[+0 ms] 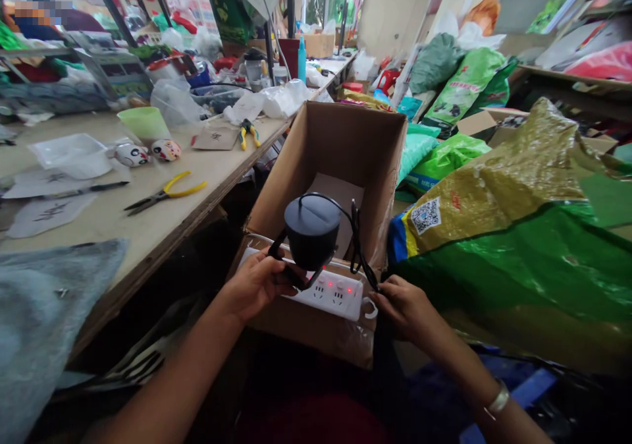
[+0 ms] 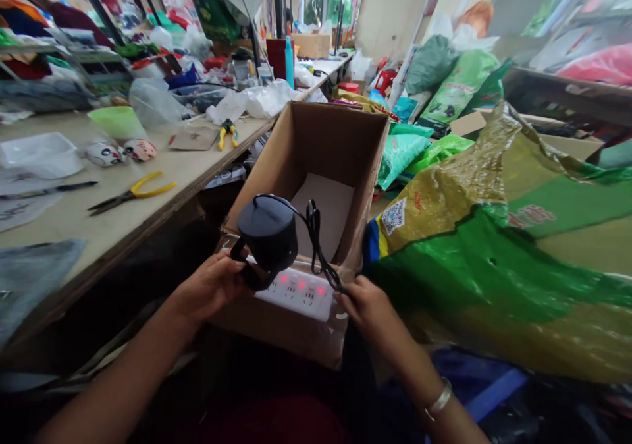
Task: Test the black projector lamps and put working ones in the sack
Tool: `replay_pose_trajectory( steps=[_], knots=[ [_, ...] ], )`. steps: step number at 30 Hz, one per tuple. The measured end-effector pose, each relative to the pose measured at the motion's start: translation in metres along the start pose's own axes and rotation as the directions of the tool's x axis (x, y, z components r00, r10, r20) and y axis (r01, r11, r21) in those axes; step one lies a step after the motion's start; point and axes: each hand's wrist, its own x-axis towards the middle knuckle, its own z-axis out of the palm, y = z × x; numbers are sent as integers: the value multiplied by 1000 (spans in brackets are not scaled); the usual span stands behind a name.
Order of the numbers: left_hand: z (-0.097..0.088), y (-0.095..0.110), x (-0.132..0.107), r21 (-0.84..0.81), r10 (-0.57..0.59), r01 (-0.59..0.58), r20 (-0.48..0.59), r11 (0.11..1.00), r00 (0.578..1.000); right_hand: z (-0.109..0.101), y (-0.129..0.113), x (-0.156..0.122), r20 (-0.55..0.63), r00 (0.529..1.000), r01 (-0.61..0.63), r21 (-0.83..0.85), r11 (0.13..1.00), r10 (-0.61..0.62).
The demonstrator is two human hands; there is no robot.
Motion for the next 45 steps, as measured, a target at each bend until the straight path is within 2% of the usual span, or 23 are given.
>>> replay_pose_trajectory(
  steps=[2, 4, 9, 15, 19, 23, 29, 33, 36, 37, 41, 45],
  knots=[
    [-2, -6, 3, -39, 8, -8, 7, 999, 1000, 4, -11, 3, -2, 1000, 23, 220, 975, -23],
    [-4, -10, 6, -74, 22, -20, 27, 997, 999, 11, -19, 8, -29, 999, 35, 355, 934, -27],
    [-11, -13, 8, -110, 73, -69, 29, 992, 997, 32, -17, 17, -110, 991, 119, 416, 902, -80],
    [-20, -16, 8, -62, 43, -42, 7, 997, 999, 36, -13, 22, -77, 976, 218, 341, 914, -204],
    [-24, -16, 11, -56, 27, -27, 3, 998, 1000, 34, -15, 28, -30, 936, 343, 284, 895, -350],
    [-30, -15, 20, -54, 39, -39, 0, 998, 999, 43, -10, 24, -24, 900, 432, 180, 884, -435],
    [-38, -20, 50, -63, 100, -98, 38, 993, 994, 66, 1, 4, -143, 873, 479, 72, 875, -466],
    [-38, -22, 76, -89, 145, -137, 90, 987, 985, 76, 3, 8, -218, 855, 485, 14, 874, -471],
    [-35, -23, 87, -116, 175, -163, 107, 980, 979, 83, 6, 15, -327, 790, 533, -50, 845, -518],
    [-35, -23, 89, -125, 185, -172, 106, 977, 977, 86, 6, 16, -347, 783, 526, -74, 847, -517],
    [-34, -23, 93, -146, 210, -196, 83, 970, 974, 93, 3, 14, -358, 828, 424, -101, 900, -431],
    [-37, -23, 94, -183, 219, -208, 42, 961, 975, 94, -6, 8, -412, 830, 363, -112, 925, -376]
  ],
)
